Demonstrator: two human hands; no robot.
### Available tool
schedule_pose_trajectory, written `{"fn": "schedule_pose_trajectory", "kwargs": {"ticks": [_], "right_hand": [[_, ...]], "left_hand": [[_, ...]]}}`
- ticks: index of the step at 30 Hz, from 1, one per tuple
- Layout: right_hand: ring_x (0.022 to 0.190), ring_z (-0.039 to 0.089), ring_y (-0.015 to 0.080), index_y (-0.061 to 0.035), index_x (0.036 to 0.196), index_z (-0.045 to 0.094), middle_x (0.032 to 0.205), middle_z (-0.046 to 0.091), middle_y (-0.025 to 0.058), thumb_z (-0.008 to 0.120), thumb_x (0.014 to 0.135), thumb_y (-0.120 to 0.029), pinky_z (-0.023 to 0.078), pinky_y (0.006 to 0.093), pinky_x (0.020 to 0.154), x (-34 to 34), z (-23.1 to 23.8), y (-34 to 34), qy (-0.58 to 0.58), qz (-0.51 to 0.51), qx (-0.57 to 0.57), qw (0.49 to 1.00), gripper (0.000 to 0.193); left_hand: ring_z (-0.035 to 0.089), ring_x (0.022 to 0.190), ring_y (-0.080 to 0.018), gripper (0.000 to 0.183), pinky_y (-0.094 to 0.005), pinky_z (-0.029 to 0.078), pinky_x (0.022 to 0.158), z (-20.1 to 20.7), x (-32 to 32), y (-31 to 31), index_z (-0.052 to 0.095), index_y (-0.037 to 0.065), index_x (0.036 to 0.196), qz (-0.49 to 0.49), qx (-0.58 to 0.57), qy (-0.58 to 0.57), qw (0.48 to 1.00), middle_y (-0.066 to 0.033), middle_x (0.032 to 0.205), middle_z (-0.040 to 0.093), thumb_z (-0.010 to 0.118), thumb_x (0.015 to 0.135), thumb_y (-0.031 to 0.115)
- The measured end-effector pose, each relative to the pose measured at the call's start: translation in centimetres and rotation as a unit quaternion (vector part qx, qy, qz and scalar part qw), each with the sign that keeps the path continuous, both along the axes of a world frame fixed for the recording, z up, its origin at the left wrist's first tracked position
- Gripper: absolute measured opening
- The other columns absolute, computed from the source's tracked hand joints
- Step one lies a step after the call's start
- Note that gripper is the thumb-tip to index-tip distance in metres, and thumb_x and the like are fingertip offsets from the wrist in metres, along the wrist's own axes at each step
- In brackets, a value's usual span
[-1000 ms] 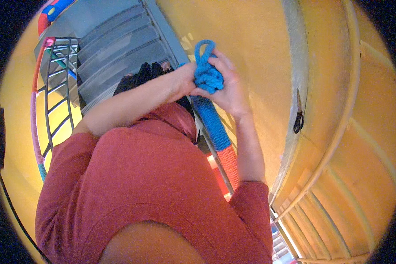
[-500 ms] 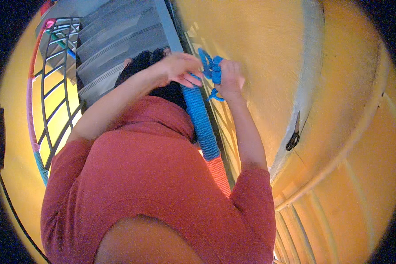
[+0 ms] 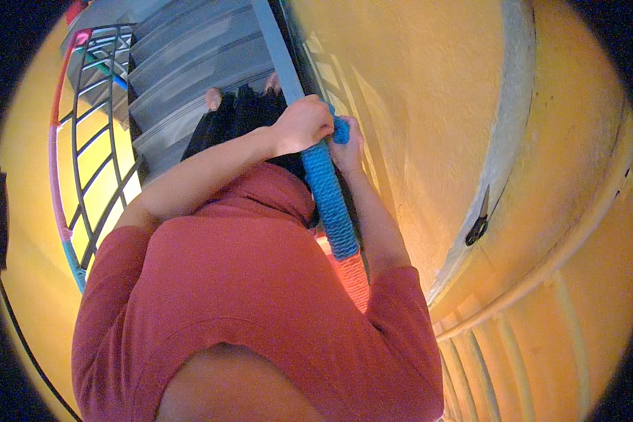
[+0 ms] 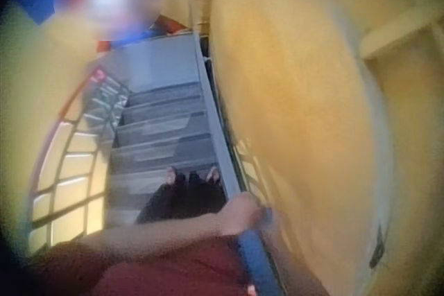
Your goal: The person wraps blue rope around a staircase railing, ties it into multiple knots, and then secures the end of the rope with white tape using a pair of scissors to cut the tape.
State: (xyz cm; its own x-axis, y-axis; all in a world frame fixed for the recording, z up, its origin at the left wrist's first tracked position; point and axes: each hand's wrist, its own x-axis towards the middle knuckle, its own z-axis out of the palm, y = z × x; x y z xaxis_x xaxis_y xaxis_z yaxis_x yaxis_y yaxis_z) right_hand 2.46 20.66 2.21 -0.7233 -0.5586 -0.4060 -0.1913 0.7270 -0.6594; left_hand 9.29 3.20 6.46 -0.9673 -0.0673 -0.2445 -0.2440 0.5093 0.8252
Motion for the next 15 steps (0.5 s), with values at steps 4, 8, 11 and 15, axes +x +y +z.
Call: {"fn": "schedule_pose_trajectory", "kwargs": {"ticks": [4, 8, 11, 15], "right_hand": [[0.086, 0.062, 0.0201, -0.008, 0.11, 0.052, 0.088, 0.063, 0.0098, 0.074, 0.073, -0.013, 0.049, 0.0348, 0.076, 1.5, 0.4, -0.2, -0.034, -0.018, -0.081, 0.996, 0.043], [0.083, 0.061, 0.0169, -0.0069, 0.112, 0.054, 0.087, 0.064, 0.0075, 0.068, 0.08, -0.02, 0.05, 0.0339, 0.077, 1.2, -3.9, -0.5, -0.236, -0.091, -0.123, 0.959, 0.037], [0.079, 0.062, 0.0165, -0.0067, 0.112, 0.057, 0.088, 0.064, 0.0069, 0.058, 0.09, -0.03, 0.052, 0.0336, 0.075, 1.0, -3.0, -2.2, -0.461, -0.154, -0.058, 0.872, 0.032], [0.078, 0.063, 0.014, -0.0058, 0.11, 0.06, 0.093, 0.065, 0.0059, 0.047, 0.095, -0.041, 0.053, 0.0296, 0.066, 1.8, -3.9, -1.9, -0.514, -0.183, -0.04, 0.837, 0.041]], "left_hand": [[0.064, 0.078, -0.0302, 0.018, -0.0389, 0.05, 0.07, -0.7, -0.8, -1.2, 0.069, 0.004, 0.08, 0.011, 0.168, 0.044, 0.985, -0.0153, 0.08, 0.065, 0.062, 0.08, 0.021], [0.064, 0.07, -0.0198, 0.018, -0.0323, 0.051, 0.066, -0.3, 3.1, -3.4, 0.067, 0.003, 0.09, 0.322, 0.141, -0.025, 0.936, -0.0117, 0.074, 0.066, 0.064, 0.082, 0.018], [0.066, 0.076, -0.0257, 0.02, -0.0334, 0.051, 0.07, -1.9, 8.4, -3.8, 0.067, 0.005, 0.093, 0.219, 0.144, -0.162, 0.951, -0.0141, 0.082, 0.067, 0.066, 0.077, 0.017], [0.051, 0.112, -0.0382, 0.049, -0.0434, 0.04, 0.097, -3.7, 9.2, 0.1, 0.057, 0.0, 0.111, 0.14, 0.081, 0.025, 0.987, -0.0203, 0.116, 0.057, 0.07, 0.07, 0.023]]}}
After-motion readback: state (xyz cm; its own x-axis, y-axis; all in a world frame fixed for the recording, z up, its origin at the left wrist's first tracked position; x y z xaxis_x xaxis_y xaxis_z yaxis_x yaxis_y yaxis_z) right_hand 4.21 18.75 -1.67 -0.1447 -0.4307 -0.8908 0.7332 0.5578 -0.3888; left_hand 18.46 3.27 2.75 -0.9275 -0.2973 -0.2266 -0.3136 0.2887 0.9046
